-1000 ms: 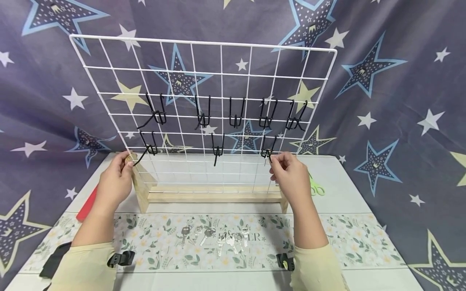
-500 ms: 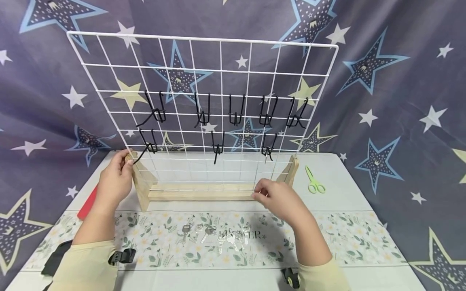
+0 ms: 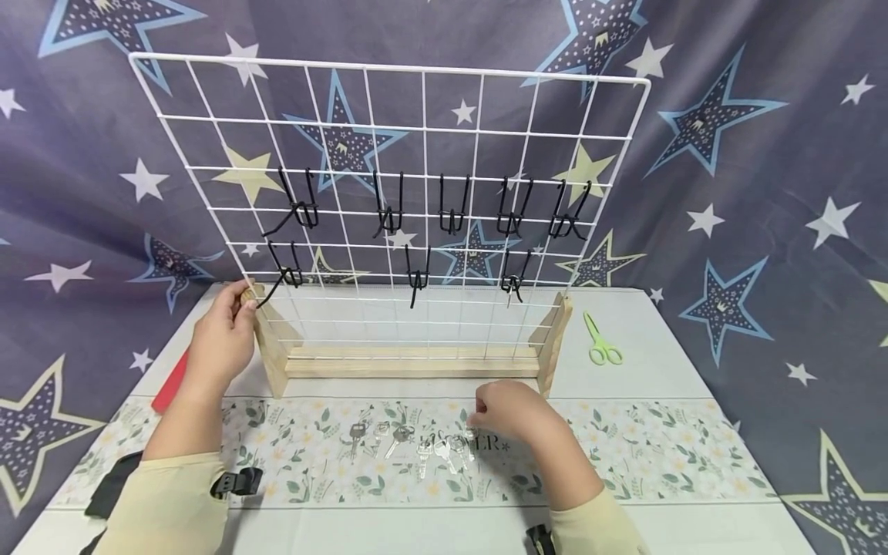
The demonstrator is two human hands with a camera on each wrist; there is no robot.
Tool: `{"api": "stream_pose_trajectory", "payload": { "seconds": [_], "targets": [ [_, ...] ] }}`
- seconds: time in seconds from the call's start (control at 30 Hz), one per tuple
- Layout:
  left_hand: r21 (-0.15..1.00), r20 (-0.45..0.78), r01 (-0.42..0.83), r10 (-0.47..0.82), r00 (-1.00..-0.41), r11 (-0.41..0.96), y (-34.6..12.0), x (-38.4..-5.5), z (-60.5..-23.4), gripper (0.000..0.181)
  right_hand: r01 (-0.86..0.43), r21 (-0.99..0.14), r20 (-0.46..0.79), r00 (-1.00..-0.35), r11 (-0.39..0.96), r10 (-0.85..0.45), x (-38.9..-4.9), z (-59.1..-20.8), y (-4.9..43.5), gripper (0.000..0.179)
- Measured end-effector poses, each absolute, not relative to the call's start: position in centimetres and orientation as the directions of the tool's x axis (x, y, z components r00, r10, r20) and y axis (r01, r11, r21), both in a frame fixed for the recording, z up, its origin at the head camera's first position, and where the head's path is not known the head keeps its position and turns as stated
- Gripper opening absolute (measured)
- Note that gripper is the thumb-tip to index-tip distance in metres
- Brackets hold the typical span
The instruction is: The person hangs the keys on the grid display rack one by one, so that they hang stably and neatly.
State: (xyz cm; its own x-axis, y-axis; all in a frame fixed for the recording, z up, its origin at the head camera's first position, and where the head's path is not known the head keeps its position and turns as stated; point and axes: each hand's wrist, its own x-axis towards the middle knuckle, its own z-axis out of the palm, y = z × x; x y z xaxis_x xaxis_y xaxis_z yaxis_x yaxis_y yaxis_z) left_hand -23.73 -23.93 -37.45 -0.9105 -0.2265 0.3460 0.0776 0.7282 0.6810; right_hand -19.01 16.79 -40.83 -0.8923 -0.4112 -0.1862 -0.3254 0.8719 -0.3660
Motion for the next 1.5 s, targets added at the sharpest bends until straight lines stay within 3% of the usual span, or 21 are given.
{"api": "stream_pose_trajectory", "payload": {
  "seconds": [0.33,0.6,0.87,1.07,1.5],
  "targets": [
    [0.673,0.351,0.082,-0.220,-0.910,0.735,-23.9,-23.9,-37.3,0.043,-0.268,-0.238,-0.279,-0.902,0.934,-0.330,-19.1,-42.3,15.7,0.036],
    [0.670,0.356,0.080,-0.225,-0.907,0.738,-24.0,-23.8,-37.1,0.043,-0.303,-0.179,-0.257,-0.904,0.936,-0.341,-19.4,-42.8,14.8,0.022],
    [0.672,0.353,0.076,-0.228,-0.907,0.737,-24.0,-23.6,-37.1,0.043,-0.307,-0.152,-0.254,-0.906,0.939,-0.338,-19.4,-42.9,14.6,0.022],
    [0.671,0.346,0.068,-0.231,-0.909,0.739,-24.0,-23.5,-37.1,0.044,-0.321,-0.128,-0.270,-0.899,0.938,-0.344,-19.5,-42.9,14.5,0.009],
    [0.674,0.358,0.078,-0.232,-0.904,0.735,-23.9,-23.5,-37.4,0.042,-0.266,-0.248,-0.203,-0.926,0.931,-0.319,-19.2,-42.7,16.1,0.018]
  ]
}}
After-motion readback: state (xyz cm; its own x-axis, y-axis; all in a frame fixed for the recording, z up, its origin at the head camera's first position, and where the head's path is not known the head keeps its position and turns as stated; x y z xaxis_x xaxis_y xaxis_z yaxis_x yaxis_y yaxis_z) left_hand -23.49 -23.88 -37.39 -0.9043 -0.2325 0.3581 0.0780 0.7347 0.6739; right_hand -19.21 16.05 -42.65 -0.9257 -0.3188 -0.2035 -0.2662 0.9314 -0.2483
